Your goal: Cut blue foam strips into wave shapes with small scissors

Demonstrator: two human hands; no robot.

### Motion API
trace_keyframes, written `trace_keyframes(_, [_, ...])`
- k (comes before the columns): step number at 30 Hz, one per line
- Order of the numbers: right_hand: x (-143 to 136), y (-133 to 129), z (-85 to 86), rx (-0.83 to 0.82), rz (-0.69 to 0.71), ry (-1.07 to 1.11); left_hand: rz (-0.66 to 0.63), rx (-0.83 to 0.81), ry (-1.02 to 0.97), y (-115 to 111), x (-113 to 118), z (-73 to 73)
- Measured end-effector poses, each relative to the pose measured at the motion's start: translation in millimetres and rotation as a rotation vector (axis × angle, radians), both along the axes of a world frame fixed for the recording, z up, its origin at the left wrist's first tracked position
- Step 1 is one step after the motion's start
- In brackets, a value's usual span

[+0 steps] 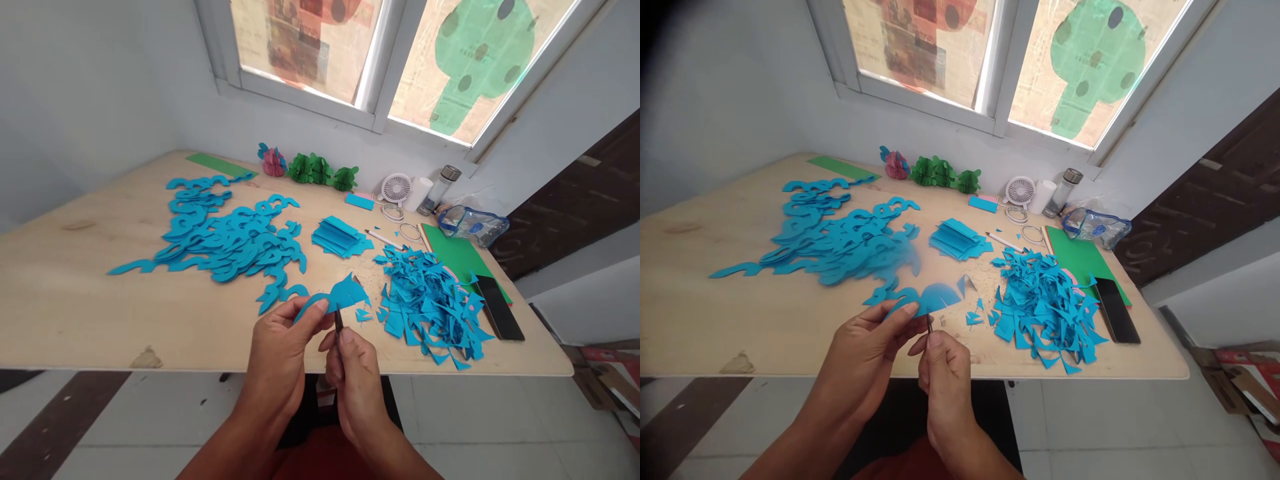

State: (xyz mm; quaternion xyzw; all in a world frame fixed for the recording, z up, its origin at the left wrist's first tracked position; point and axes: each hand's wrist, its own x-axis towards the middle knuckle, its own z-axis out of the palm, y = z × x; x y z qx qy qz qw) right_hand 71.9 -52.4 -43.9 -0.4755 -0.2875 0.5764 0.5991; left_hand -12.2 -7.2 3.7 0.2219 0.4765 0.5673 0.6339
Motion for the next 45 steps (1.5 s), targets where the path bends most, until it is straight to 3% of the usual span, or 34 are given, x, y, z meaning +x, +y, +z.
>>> trace_keyframes(13, [-2.1, -0.5, 4.4, -0.01, -0.011, -0.016, 0.024, -0.002, 0.021, 0.2, 1.9, -2.2])
trace_keyframes(32, [0.5, -3.0, -2.0, 0.051, -0.018, -0.108, 0.021, 0.029, 0.084, -3.6, 0.0, -0.6])
trace_keyframes(45, [-2.6, -4.0, -2.2, 0.04, -0.051, -0.103, 0.046, -0.031, -0.017, -5.9, 4.3, 1.2])
